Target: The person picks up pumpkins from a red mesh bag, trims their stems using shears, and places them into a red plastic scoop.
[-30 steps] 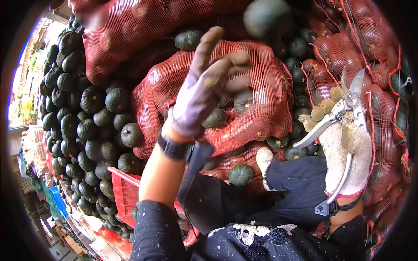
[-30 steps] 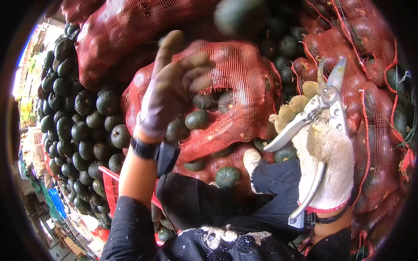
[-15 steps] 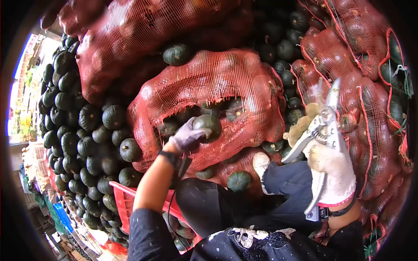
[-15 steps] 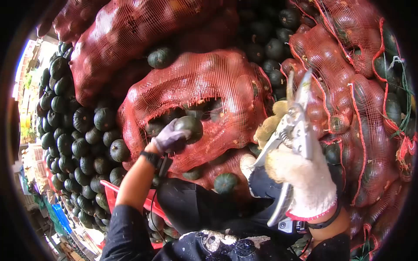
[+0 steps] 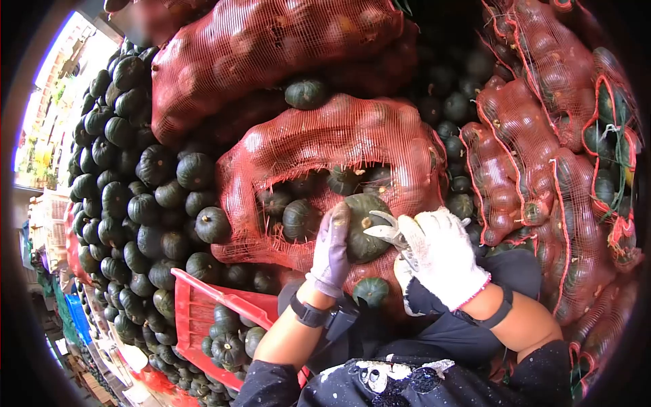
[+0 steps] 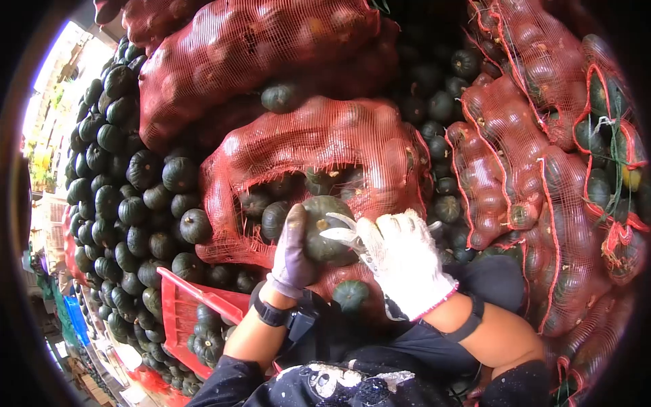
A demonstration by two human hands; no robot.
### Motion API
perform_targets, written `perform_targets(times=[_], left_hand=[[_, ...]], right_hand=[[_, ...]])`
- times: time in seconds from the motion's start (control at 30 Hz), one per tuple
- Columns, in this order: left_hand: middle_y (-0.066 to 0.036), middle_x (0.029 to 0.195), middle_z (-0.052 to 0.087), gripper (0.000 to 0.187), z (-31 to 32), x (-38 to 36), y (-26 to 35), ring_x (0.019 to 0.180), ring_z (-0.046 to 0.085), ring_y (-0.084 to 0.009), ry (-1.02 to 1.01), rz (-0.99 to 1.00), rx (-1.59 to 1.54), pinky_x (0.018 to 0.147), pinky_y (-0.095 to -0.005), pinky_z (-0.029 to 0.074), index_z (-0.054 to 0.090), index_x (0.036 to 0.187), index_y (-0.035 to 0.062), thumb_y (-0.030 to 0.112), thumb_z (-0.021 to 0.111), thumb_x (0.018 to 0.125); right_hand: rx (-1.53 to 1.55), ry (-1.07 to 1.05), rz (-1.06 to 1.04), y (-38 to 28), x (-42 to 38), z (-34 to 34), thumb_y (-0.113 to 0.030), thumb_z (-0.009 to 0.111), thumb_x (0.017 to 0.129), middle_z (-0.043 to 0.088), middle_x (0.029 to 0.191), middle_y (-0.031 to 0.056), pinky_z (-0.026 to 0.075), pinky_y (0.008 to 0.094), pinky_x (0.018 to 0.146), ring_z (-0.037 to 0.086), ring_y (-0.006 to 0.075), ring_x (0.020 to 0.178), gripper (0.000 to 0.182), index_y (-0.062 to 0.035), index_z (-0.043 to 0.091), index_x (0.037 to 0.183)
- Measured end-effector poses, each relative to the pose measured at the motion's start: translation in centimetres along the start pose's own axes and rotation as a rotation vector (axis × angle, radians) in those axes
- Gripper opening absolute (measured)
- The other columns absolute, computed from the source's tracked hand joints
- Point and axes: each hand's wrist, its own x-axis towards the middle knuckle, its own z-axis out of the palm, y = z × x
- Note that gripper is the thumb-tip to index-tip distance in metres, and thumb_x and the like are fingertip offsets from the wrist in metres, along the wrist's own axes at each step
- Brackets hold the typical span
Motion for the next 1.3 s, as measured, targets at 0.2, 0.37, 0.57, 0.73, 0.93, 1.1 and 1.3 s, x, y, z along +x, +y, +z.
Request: perform_targets(times=[0.2, 0.37, 0.57, 0.73, 0.93, 1.1, 1.3], left_hand=[[-0.008, 0.118, 0.065, 0.048, -0.6, 0.5, -0.9, 0.108, 0.058, -0.0143, 0.021, -0.204, 0.051, 0.096, -0.0292, 0.048, 0.058, 0.129, -0.001, 0.04, 0.055, 0.104], [-0.015, 0.128, 0.062, 0.073, -2.4, -4.9, 6.8, 0.117, 0.061, -0.0215, 0.16, -0.03, 0.079, 0.1, -0.0353, 0.05, 0.051, 0.14, -0.0001, 0.057, 0.062, 0.095], [-0.014, 0.119, 0.068, 0.073, -13.8, -17.5, 16.5, 0.104, 0.069, -0.0216, 0.375, -0.383, 1.244, 0.091, -0.0362, 0.055, 0.06, 0.13, -0.0016, 0.043, 0.081, 0.077], [-0.007, 0.095, 0.07, 0.026, -11.2, -10.5, 17.1, 0.092, 0.065, -0.013, 0.034, -0.492, 0.854, 0.082, -0.0292, 0.052, 0.068, 0.111, -0.0044, 0.015, 0.066, 0.095], [-0.03, 0.141, 0.049, 0.113, -9.5, 11.9, -1.8, 0.13, 0.051, -0.0414, -0.206, -0.191, 1.293, 0.109, -0.0459, 0.043, 0.03, 0.154, 0.0028, 0.057, 0.082, 0.07], [-0.024, 0.142, 0.051, 0.103, -4.0, 18.8, -8.9, 0.13, 0.05, -0.0413, 0.047, 0.188, 1.677, 0.11, -0.0471, 0.042, 0.045, 0.147, 0.0192, 0.049, 0.089, 0.059], [-0.019, 0.142, 0.053, 0.091, -7.4, 11.8, -3.6, 0.127, 0.057, -0.0297, -0.271, -0.384, 0.001, 0.107, -0.0392, 0.046, 0.038, 0.148, 0.0024, 0.052, 0.076, 0.081]], right_hand=[[0.205, -0.282, 0.149, -1.0, -1.1, 0.5, -0.023, 0.063, 0.087, 0.061, 0.084, 0.0108, 0.051, 0.0474, 0.059, 0.063, 0.0334, 0.07, 0.025, -0.0128, 0.057, 0.11], [1.652, -0.056, 0.758, 0.7, 0.7, -2.9, -0.007, 0.058, 0.089, 0.063, 0.097, 0.0068, 0.056, 0.0355, 0.063, 0.062, 0.0205, 0.076, 0.04, -0.0115, 0.05, 0.127], [1.669, 0.615, 0.898, 5.0, 0.9, -6.7, -0.004, 0.057, 0.094, 0.064, 0.11, 0.0095, 0.056, 0.0424, 0.094, 0.066, 0.0215, 0.099, 0.043, -0.0028, 0.048, 0.137], [1.847, 0.47, 0.957, 3.1, 1.8, -8.3, -0.002, 0.059, 0.096, 0.063, 0.111, 0.0105, 0.059, 0.0422, 0.091, 0.066, 0.0217, 0.098, 0.043, -0.0016, 0.047, 0.138], [1.569, 0.315, 0.964, 2.5, 1.2, -9.2, -0.003, 0.073, 0.074, 0.058, 0.119, 0.0077, 0.054, 0.0349, 0.097, 0.062, 0.0184, 0.105, 0.081, -0.0036, 0.036, 0.146], [1.434, 0.314, 0.844, 2.9, -0.4, -9.6, -0.001, 0.057, 0.086, 0.058, 0.119, 0.0071, 0.058, 0.0383, 0.083, 0.063, 0.0199, 0.106, 0.063, -0.0083, 0.039, 0.146], [1.87, 0.404, 1.069, 2.6, -0.1, -10.0, -0.003, 0.058, 0.088, 0.061, 0.121, 0.0094, 0.055, 0.0431, 0.091, 0.064, 0.0237, 0.109, 0.063, -0.008, 0.039, 0.148]])
